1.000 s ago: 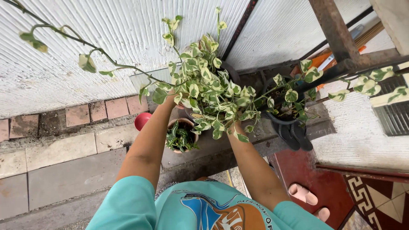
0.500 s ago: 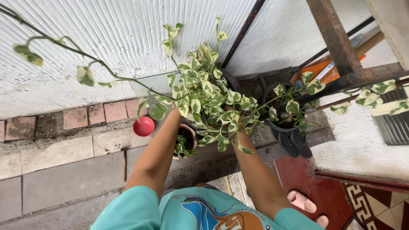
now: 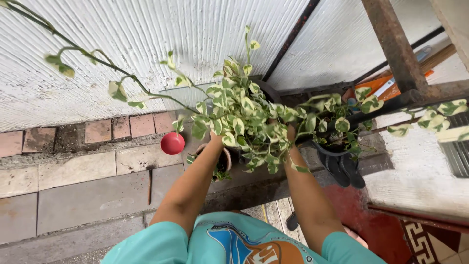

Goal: Pruning and tending to potted plants on a multi-tier stand.

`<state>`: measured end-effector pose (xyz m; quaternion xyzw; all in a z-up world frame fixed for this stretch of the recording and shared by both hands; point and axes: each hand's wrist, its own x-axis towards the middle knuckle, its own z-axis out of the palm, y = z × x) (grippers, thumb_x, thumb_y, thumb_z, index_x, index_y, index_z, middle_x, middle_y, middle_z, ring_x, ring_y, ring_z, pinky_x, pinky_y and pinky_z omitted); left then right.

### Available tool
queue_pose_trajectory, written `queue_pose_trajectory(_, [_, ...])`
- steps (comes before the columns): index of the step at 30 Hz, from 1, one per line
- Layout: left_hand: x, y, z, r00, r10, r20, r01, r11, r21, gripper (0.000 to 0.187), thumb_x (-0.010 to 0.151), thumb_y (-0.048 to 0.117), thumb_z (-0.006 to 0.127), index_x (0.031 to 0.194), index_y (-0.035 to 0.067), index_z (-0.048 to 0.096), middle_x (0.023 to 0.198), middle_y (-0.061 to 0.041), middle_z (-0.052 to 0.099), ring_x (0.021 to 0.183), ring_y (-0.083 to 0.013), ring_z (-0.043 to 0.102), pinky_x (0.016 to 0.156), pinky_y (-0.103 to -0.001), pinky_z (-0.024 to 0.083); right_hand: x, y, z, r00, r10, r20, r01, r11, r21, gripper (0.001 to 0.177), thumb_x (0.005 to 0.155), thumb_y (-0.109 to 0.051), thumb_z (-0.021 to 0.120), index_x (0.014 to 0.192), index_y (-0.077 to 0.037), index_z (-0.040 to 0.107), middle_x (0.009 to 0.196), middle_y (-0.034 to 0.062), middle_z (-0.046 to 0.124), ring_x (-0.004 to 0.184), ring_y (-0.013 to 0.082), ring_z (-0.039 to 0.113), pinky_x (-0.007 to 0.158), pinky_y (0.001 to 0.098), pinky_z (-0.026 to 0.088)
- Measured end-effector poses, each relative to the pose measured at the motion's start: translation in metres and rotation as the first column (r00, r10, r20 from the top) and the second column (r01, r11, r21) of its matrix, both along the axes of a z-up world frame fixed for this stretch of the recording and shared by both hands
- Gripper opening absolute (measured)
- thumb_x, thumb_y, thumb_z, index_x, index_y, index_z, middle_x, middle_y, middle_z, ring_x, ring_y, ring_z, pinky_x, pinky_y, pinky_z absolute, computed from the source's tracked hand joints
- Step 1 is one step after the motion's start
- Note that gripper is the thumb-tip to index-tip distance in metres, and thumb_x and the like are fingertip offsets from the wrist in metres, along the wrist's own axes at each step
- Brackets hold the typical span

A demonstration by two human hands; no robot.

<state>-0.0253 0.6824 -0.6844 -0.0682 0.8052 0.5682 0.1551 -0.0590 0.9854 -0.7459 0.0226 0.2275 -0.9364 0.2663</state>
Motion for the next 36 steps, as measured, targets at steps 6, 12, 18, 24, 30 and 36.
queue_pose_trajectory(6, [0.014,0.01,-0.051,0.997,-0.055,-0.051,0.049,0.993,-0.104,0.049,0.093,0.04,0.057,0.135,0.015,0.063,0.126,-0.011,0.072,0.114,-0.0322,0.069,0.097,-0.046,0.054,0.05,-0.014,0.054,0.976,-0.165,0.14,0.086,0.89,0.449,0.047,0.103,-0.036,0.057,0.141,-0.008,0.056,0.115,0.0141,0.059,0.089,0.0284,0.061,0.067,0.0459,0.057])
queue_pose_trajectory(12, [0.058,-0.065,-0.141,0.975,-0.057,-0.214,-0.008,0.957,-0.29,0.039,0.101,0.039,0.062,0.12,0.006,0.073,0.109,-0.022,0.073,0.1,-0.0405,0.069,0.087,-0.048,0.055,0.115,0.01,0.011,0.907,-0.363,0.214,0.045,0.589,0.807,0.047,0.098,-0.036,0.064,0.137,-0.01,0.062,0.109,0.0119,0.061,0.083,0.0271,0.06,0.062,0.045,0.056])
queue_pose_trajectory(18, [0.113,-0.091,0.06,0.933,0.219,-0.287,-0.28,0.941,-0.189,0.032,0.099,0.029,0.069,0.122,0.007,0.065,0.106,-0.019,0.076,0.078,-0.0231,0.076,0.07,-0.035,0.06,0.234,0.027,0.042,0.9,-0.319,-0.297,0.379,0.235,0.895,0.015,0.1,-0.014,0.069,0.103,-0.001,0.075,0.08,0.0035,0.067,0.065,0.0094,0.053,0.056,0.0271,0.04])
queue_pose_trajectory(24, [0.069,-0.022,0.14,0.827,0.007,-0.563,0.093,0.985,0.148,0.065,0.096,0.025,0.075,0.152,0.016,0.046,0.127,-0.011,0.063,0.087,-0.0162,0.065,0.08,-0.034,0.057,0.24,-0.012,0.14,0.708,-0.129,-0.694,0.704,0.205,0.68,0.015,0.101,-0.005,0.064,0.113,-0.002,0.073,0.099,0.0047,0.065,0.072,0.0076,0.054,0.064,0.0238,0.044])
queue_pose_trajectory(30, [-0.015,0.016,0.137,0.869,0.072,-0.489,0.123,0.927,0.354,0.029,0.108,0.023,0.065,0.135,0.013,0.073,0.091,-0.009,0.067,0.073,-0.0143,0.058,0.065,-0.031,0.051,0.171,-0.081,0.261,0.267,0.441,-0.857,0.96,-0.194,0.199,0.062,0.096,-0.005,0.074,0.153,-0.006,0.052,0.146,0.023,0.048,0.128,0.0357,0.056,0.101,0.0397,0.052])
queue_pose_trajectory(36, [-0.018,-0.011,0.151,0.867,0.233,-0.441,0.032,0.857,0.514,0.029,0.104,0.02,0.061,0.13,0.01,0.069,0.093,0.0,0.068,0.071,-0.0076,0.065,0.063,-0.024,0.06,0.085,-0.09,0.278,0.851,0.394,-0.346,0.512,-0.481,0.712,0.038,0.092,-0.02,0.075,0.129,-0.013,0.068,0.107,0.0109,0.073,0.088,0.0247,0.069,0.077,0.0414,0.056])
